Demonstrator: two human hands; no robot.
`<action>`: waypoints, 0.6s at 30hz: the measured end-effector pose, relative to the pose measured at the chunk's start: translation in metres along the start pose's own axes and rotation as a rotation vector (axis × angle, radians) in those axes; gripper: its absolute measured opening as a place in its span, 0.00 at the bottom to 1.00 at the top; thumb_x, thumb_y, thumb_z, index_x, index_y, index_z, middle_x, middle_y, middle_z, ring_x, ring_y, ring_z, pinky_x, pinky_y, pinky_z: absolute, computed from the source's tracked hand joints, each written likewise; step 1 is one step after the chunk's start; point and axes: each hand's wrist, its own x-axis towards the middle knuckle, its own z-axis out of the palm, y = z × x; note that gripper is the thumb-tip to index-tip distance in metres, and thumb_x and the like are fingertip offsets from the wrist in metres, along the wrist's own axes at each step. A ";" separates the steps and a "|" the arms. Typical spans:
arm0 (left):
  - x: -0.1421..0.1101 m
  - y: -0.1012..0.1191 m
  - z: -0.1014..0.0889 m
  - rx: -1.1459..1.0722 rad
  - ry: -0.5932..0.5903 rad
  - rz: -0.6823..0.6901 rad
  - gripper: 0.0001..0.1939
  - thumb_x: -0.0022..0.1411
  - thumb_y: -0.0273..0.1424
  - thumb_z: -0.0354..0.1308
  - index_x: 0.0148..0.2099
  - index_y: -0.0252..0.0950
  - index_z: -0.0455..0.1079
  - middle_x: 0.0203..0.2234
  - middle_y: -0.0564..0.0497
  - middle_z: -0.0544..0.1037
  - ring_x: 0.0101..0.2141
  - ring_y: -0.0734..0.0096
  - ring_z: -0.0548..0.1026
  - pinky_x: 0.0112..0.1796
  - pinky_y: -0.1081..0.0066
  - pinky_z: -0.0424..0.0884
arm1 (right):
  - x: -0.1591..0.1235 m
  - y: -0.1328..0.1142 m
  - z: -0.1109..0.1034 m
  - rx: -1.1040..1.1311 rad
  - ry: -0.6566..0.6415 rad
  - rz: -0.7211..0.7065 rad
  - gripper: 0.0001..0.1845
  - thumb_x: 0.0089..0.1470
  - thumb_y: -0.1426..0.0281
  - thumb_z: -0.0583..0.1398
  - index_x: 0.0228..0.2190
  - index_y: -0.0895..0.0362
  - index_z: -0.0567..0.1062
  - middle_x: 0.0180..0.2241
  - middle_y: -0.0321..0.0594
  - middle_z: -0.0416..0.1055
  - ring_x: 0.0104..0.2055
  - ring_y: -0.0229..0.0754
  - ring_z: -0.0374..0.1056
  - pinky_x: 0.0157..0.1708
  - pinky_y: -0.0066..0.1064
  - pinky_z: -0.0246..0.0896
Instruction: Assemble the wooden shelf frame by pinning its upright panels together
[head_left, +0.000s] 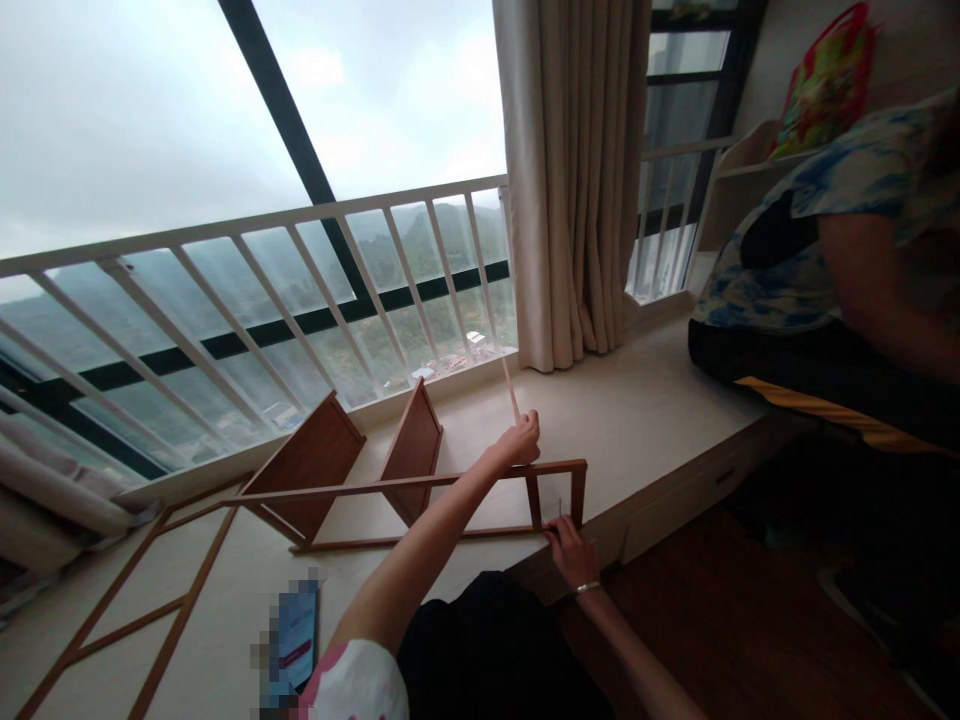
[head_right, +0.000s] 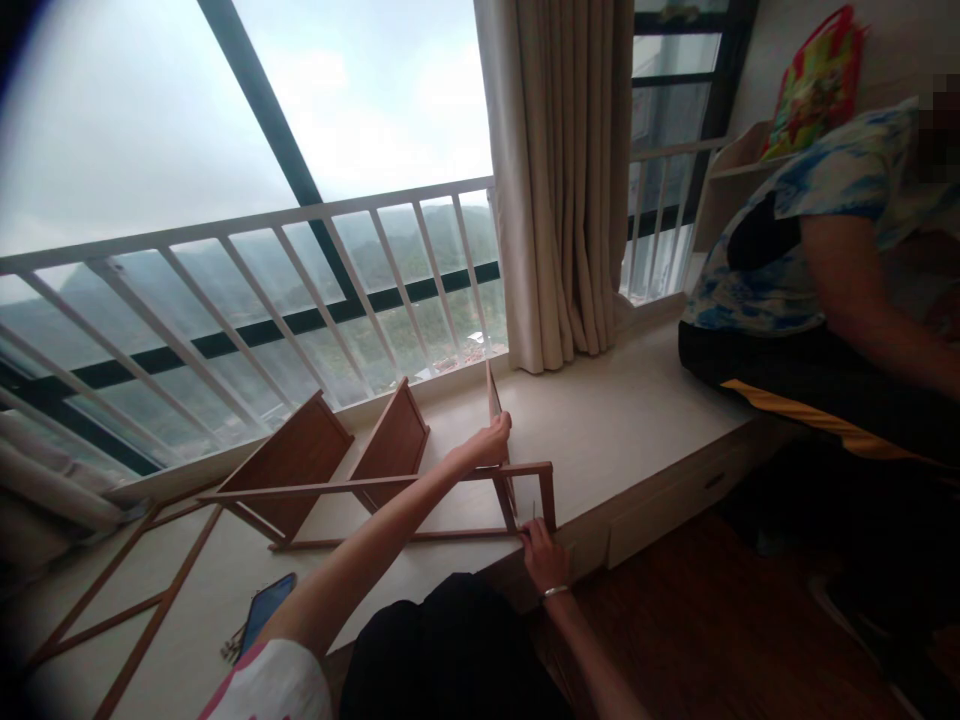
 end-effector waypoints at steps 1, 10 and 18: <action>0.000 0.000 0.000 0.000 -0.005 0.014 0.18 0.50 0.21 0.44 0.45 0.33 0.46 0.41 0.39 0.60 0.34 0.64 0.69 0.29 0.69 0.63 | 0.000 0.000 0.000 0.002 0.002 0.002 0.12 0.54 0.64 0.47 0.36 0.50 0.67 0.39 0.38 0.66 0.31 0.39 0.65 0.23 0.27 0.52; 0.004 -0.001 0.007 -0.035 0.036 0.040 0.17 0.49 0.21 0.44 0.43 0.33 0.46 0.40 0.40 0.62 0.33 0.65 0.69 0.29 0.70 0.62 | 0.000 -0.002 -0.004 0.005 -0.005 -0.005 0.11 0.54 0.66 0.47 0.36 0.51 0.67 0.39 0.37 0.66 0.31 0.38 0.64 0.23 0.27 0.51; 0.001 -0.003 0.010 -0.074 0.069 0.030 0.16 0.52 0.23 0.42 0.44 0.34 0.46 0.42 0.39 0.62 0.33 0.66 0.70 0.30 0.69 0.62 | 0.001 -0.004 -0.005 -0.007 -0.026 0.014 0.10 0.53 0.66 0.48 0.35 0.51 0.67 0.38 0.36 0.65 0.32 0.38 0.64 0.24 0.27 0.52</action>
